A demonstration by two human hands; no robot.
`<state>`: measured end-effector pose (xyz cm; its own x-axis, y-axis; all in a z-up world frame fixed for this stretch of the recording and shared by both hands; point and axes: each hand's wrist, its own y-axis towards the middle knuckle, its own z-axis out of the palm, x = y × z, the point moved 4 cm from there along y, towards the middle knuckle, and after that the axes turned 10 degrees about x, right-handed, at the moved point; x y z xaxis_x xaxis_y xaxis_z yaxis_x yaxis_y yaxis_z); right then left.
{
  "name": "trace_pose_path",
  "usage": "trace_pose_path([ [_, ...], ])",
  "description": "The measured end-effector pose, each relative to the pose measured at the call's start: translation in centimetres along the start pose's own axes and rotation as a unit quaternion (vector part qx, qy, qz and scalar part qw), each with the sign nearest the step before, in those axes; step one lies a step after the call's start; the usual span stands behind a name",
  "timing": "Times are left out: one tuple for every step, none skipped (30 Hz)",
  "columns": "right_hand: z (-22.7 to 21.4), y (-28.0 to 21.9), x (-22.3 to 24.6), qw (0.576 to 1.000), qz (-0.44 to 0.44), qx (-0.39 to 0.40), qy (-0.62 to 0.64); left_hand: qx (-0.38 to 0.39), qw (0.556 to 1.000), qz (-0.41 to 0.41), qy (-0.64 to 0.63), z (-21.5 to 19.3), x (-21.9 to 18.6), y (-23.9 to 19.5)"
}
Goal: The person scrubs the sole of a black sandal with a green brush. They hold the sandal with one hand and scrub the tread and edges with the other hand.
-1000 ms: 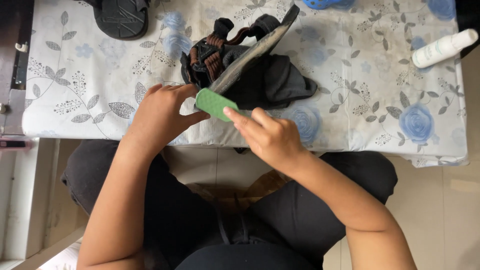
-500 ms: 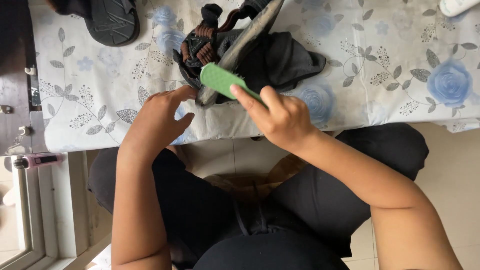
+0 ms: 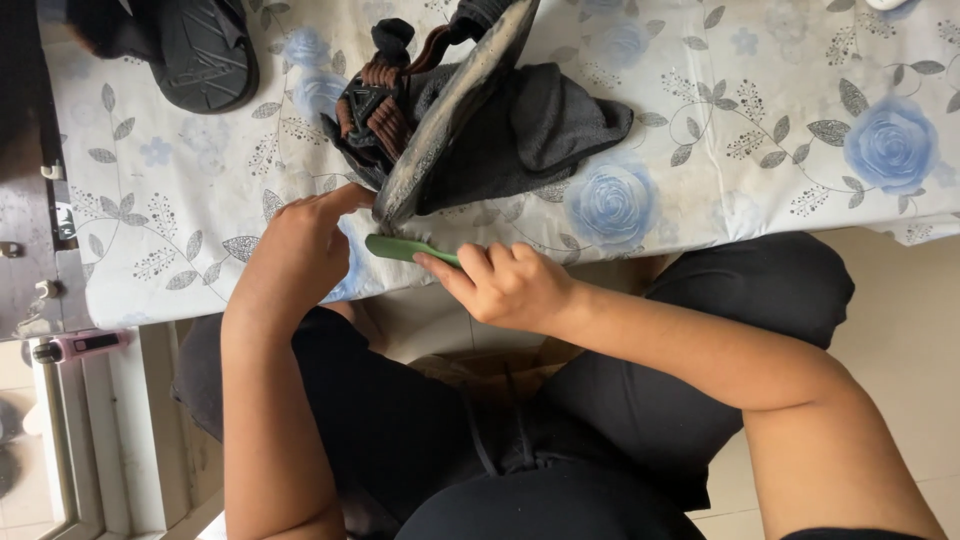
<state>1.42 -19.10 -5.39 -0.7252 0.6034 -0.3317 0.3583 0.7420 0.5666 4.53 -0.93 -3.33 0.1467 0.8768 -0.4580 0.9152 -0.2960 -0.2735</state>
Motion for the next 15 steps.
trace_pose_path([
  [-0.5, 0.4, -0.5, 1.000, 0.002, 0.000, 0.000, 0.001, 1.000, 0.001, 0.001, 0.1, 0.3, 0.0],
  [-1.1, 0.7, -1.1, 1.000, 0.004, -0.005, 0.005, -0.001, 1.000, 0.014, -0.006, 0.3, 0.6, -0.1],
  [-1.6, 1.0, -1.7, 1.000, 0.007, -0.009, 0.009, -0.004, 0.999, 0.029, -0.014, 0.4, 0.8, 0.0],
  [-1.4, 1.0, -1.9, 1.000, 0.010, -0.008, 0.008, -0.002, 0.999, 0.031, -0.013, 0.4, 1.0, 0.2],
  [-1.2, 0.9, -2.2, 1.000, 0.014, -0.006, 0.002, -0.001, 1.000, 0.026, 0.000, 0.6, 1.2, 0.2],
  [-1.1, 0.8, -2.5, 1.000, 0.018, -0.004, -0.003, 0.000, 1.000, 0.021, 0.014, 0.7, 1.4, 0.2],
  [-1.0, 0.6, -2.0, 1.000, 0.018, -0.005, -0.007, -0.003, 1.000, 0.023, 0.015, 0.5, 1.0, 0.1],
  [-1.0, 0.5, -1.5, 1.000, 0.006, -0.005, 0.012, 0.003, 1.000, 0.018, 0.004, 0.4, 0.7, 0.1],
  [-0.9, 0.3, -0.9, 0.999, -0.005, -0.005, 0.032, 0.009, 1.000, 0.012, -0.006, 0.2, 0.4, 0.0],
  [-0.8, 0.3, -1.2, 1.000, -0.005, -0.007, 0.028, 0.007, 1.000, 0.014, -0.003, 0.0, 0.4, 0.2],
  [-0.7, 0.1, -1.3, 0.999, -0.001, -0.006, 0.033, 0.008, 1.000, 0.011, -0.003, 0.0, 0.4, 0.1],
  [-0.6, 0.0, -1.3, 0.999, 0.002, -0.005, 0.037, 0.009, 1.000, 0.007, -0.003, 0.1, 0.4, 0.0],
  [-0.7, 0.2, -2.1, 0.999, 0.004, -0.005, 0.036, 0.009, 1.000, 0.008, -0.002, 0.0, 0.2, 0.1],
  [-0.7, 0.4, -3.1, 0.999, 0.027, 0.001, 0.028, 0.002, 1.000, 0.005, 0.010, -0.2, 0.0, 0.1],
  [-0.8, 0.6, -4.0, 0.999, 0.045, 0.008, 0.020, -0.008, 1.000, 0.000, 0.019, -0.2, -0.2, -0.1],
])
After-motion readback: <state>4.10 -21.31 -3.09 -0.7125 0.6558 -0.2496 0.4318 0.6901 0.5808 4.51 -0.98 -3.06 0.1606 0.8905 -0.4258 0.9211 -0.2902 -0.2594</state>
